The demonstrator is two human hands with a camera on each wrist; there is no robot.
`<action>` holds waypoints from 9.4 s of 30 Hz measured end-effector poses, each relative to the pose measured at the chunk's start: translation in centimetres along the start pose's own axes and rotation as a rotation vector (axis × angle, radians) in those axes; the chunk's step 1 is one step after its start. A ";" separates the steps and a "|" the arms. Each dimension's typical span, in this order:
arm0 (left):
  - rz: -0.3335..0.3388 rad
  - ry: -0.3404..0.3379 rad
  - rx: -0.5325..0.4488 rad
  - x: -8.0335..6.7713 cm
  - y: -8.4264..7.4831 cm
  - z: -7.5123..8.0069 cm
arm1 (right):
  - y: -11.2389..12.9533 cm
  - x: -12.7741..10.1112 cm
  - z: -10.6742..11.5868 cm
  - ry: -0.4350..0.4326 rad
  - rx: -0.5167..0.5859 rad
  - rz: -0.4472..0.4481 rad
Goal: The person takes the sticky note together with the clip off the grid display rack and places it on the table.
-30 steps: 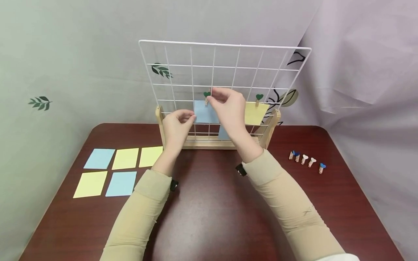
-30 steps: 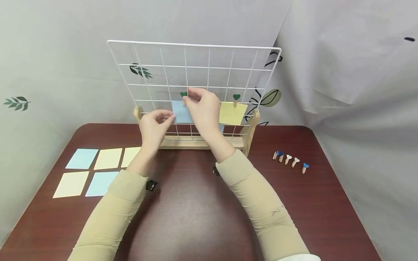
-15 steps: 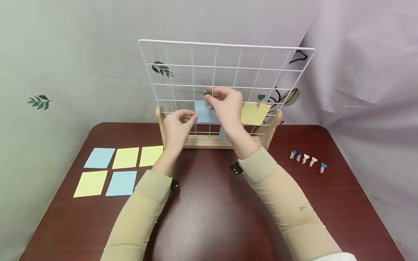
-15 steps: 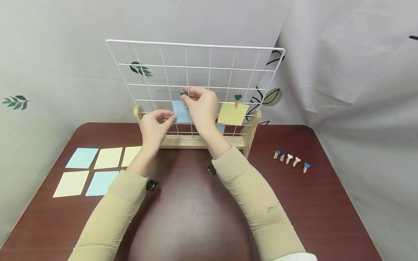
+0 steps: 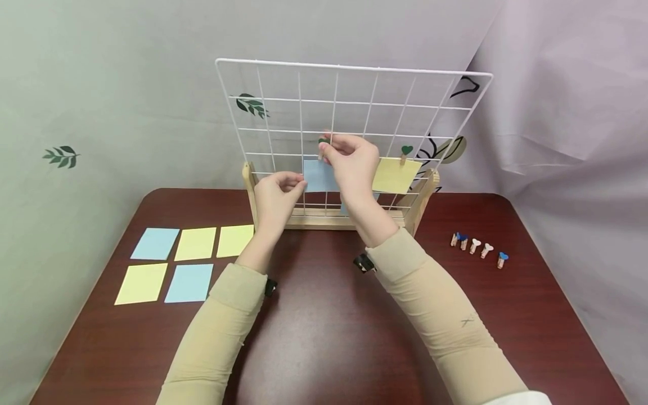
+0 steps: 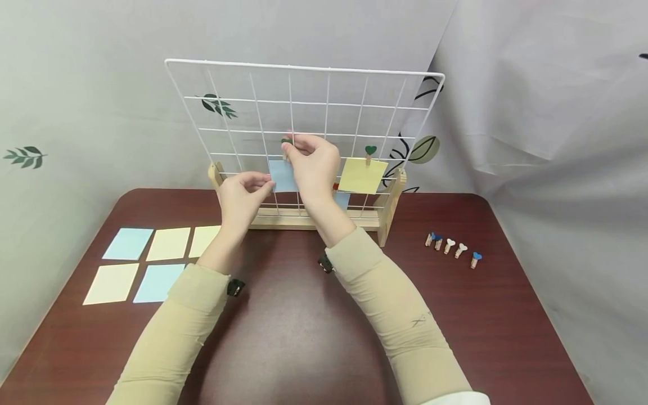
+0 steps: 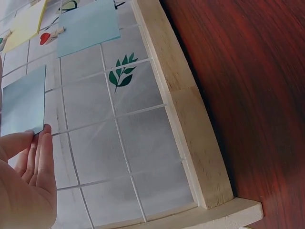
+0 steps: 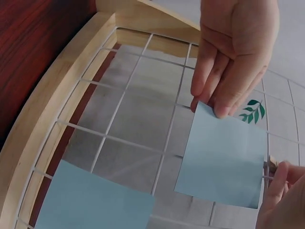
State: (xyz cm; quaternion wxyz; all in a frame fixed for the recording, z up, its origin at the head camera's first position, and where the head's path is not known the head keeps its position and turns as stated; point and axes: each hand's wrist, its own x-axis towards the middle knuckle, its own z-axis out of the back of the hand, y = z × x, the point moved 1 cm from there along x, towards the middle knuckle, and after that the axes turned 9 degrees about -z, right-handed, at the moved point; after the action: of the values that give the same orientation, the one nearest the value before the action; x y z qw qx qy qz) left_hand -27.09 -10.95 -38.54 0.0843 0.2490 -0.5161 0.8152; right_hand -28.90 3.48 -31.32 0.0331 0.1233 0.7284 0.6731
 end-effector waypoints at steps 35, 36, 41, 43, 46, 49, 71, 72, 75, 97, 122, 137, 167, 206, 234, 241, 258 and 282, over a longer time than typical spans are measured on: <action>-0.019 -0.014 -0.035 0.2 0.1 -0.1 | -0.2 -0.6 0.6 -0.012 -0.008 0.020; -0.021 -0.016 -0.039 0.2 0.1 -0.1 | -0.3 -0.7 0.6 -0.022 -0.037 0.046; -0.024 -0.019 -0.050 0.2 0.2 -0.1 | -0.8 -1.1 0.6 -0.079 -0.099 0.140; -0.023 -0.019 -0.051 0.2 0.3 -0.1 | -1.0 -1.1 0.6 -0.102 -0.096 0.160; -0.025 -0.020 -0.054 0.2 0.2 -0.1 | -1.3 -1.2 0.6 -0.131 -0.069 0.180; -0.025 -0.021 -0.055 0.2 0.3 0.0 | -1.6 -1.1 0.7 -0.142 -0.021 0.197; -0.037 -0.033 -0.068 0.4 0.4 0.1 | -0.6 -0.6 1.3 -0.043 -0.123 0.204; -0.036 -0.032 -0.071 0.4 0.4 0.1 | -0.6 -0.6 1.2 -0.042 -0.131 0.205; -0.032 -0.029 -0.080 0.4 0.3 0.0 | -0.7 -0.5 1.0 -0.038 -0.154 0.213; -0.034 -0.024 -0.098 0.5 0.2 -0.1 | -1.5 -0.4 1.8 0.081 -0.249 0.360; -0.036 -0.014 -0.112 -0.3 -0.1 0.9 | -1.4 -2.4 4.6 0.067 -0.139 0.275; 0.012 0.025 -0.077 -2.4 1.3 3.0 | -2.4 -2.9 6.7 0.071 -0.143 0.250; 0.208 0.244 0.138 -9.2 6.1 8.5 | -8.8 -4.7 11.1 0.054 -0.151 -0.001; 0.385 0.497 0.341 -13.3 8.9 16.1 | -12.0 -4.2 22.9 0.066 -0.466 -0.199; 0.333 0.452 0.494 -13.3 8.6 16.7 | -12.3 -2.2 31.2 -0.005 -1.045 -0.079; 0.317 0.452 0.521 -13.4 8.6 16.6 | -12.5 -2.2 31.5 0.017 -1.128 0.013; 0.226 0.337 0.591 -13.7 8.4 17.1 | -11.7 -2.6 31.0 0.016 -1.119 0.061; 0.136 0.276 0.373 -9.2 5.8 9.8 | -5.6 -1.4 25.2 -0.010 -0.823 0.155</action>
State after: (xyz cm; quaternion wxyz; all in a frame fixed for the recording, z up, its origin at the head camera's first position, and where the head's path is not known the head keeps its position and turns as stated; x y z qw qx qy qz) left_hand -18.31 -21.13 -44.38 0.0516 0.1114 -0.3560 0.9264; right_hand -22.94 27.33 -39.33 0.0323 0.1576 0.3870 0.9079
